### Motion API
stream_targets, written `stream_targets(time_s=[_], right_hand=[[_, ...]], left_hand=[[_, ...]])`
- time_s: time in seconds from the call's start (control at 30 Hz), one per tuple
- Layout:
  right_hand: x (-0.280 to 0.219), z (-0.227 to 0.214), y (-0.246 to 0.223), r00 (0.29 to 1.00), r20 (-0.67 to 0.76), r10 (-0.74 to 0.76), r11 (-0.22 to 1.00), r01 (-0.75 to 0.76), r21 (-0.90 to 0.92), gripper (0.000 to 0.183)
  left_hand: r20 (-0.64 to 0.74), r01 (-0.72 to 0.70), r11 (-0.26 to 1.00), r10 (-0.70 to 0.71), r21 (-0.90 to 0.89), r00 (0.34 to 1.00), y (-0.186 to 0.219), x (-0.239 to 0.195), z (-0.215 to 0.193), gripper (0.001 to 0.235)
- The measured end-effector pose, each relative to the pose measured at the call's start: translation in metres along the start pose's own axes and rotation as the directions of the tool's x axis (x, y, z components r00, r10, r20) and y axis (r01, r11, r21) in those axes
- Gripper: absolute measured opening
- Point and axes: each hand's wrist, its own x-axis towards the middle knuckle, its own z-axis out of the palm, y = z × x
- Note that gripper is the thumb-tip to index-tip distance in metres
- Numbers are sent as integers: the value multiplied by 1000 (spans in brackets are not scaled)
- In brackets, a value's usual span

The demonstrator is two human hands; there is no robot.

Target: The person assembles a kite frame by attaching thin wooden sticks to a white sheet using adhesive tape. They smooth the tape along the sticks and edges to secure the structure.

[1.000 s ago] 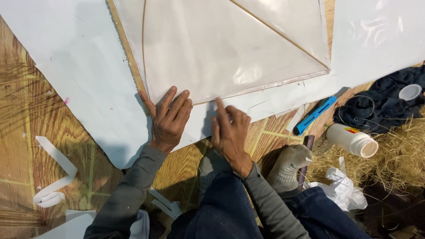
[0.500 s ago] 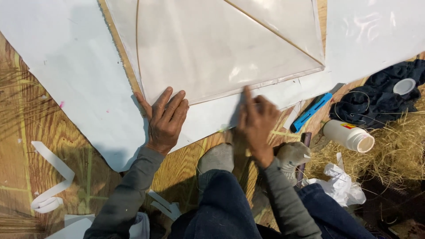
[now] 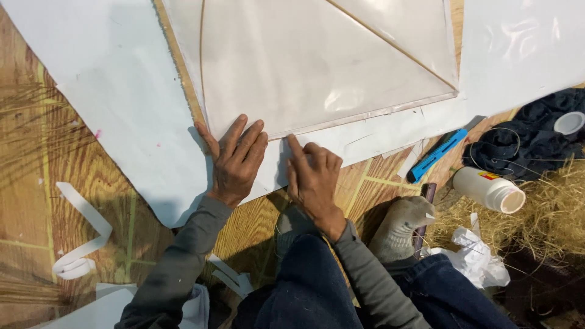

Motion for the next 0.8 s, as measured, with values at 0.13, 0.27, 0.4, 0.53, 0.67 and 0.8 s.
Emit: stream_targets(time_s=[0.13, 0.27, 0.4, 0.53, 0.67, 0.8], right_hand=[[4, -2, -9, 999, -20, 26, 1000, -26, 9, 48], [6, -2, -10, 999, -27, 29, 998, -30, -58, 47], [8, 0, -17, 999, 16, -36, 992, 37, -124, 45], [3, 12, -29, 996, 46, -74, 984, 80, -161, 46], [6, 6, -35, 990, 80, -116, 983, 126, -133, 48], [-6, 14, -6, 999, 41, -7, 972, 17, -234, 47]], left_hand=[[43, -4, 999, 3, 32, 999, -6, -10, -18, 17], [91, 62, 997, -66, 45, 994, -24, -30, -32, 28], [146, 120, 993, -115, -22, 983, -37, -43, -33, 36], [146, 146, 989, -139, -35, 979, -38, -44, -30, 35], [153, 165, 986, -158, -35, 976, -37, -43, -31, 36], [152, 181, 983, -174, -35, 973, -40, -48, -27, 34]])
